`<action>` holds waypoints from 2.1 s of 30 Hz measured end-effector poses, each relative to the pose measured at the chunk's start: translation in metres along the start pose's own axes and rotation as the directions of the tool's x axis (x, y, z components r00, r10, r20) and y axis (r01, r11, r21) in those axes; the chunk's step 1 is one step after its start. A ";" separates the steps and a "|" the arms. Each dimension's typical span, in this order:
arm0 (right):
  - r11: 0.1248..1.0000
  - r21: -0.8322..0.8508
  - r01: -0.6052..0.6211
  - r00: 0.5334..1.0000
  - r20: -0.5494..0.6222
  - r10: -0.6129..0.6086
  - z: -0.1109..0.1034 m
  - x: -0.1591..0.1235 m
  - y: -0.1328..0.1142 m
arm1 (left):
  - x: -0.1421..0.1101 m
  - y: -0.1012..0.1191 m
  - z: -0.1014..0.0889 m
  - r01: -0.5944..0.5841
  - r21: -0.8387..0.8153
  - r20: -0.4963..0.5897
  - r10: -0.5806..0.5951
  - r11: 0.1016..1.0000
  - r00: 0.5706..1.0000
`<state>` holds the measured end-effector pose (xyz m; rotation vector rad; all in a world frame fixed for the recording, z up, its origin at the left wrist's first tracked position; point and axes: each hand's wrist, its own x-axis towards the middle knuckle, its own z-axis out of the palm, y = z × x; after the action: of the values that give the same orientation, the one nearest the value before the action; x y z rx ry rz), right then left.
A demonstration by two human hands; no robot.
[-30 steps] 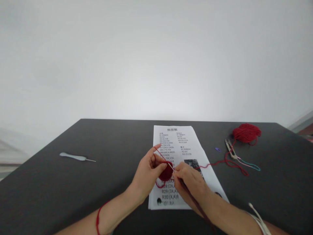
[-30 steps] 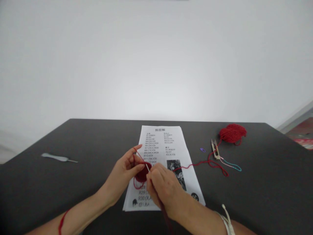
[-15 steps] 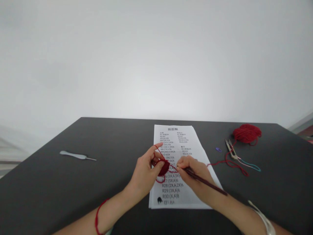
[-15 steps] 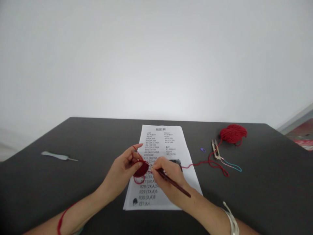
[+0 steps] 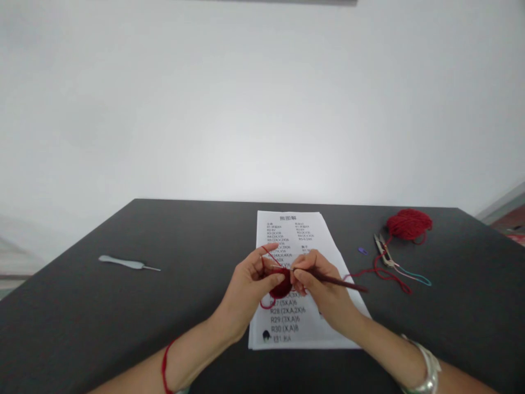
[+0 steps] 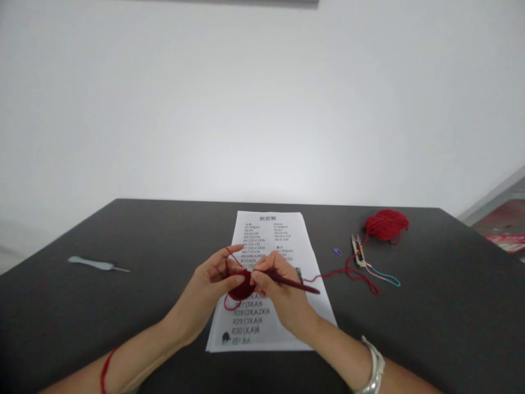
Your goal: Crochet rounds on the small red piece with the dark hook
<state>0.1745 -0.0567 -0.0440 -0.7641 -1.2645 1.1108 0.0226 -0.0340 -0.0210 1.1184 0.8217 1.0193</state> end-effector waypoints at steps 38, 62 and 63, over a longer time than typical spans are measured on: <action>0.994 0.010 -0.113 0.991 0.069 0.112 -0.023 0.004 -0.028 | 0.009 0.023 -0.024 0.365 -0.175 0.259 -0.315 0.914 0.913; 0.985 0.086 -0.150 0.988 0.036 0.147 -0.016 0.001 -0.012 | 0.000 0.010 -0.005 0.051 -0.012 0.053 -0.050 0.999 0.997; 0.989 0.058 -0.134 0.991 0.024 0.133 -0.016 0.000 -0.012 | 0.000 0.010 -0.005 0.050 -0.015 0.051 -0.049 0.999 0.997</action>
<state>0.1930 -0.0583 -0.0358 -0.8031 -1.2053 1.2617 0.0154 -0.0311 -0.0128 1.1004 0.7956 0.9512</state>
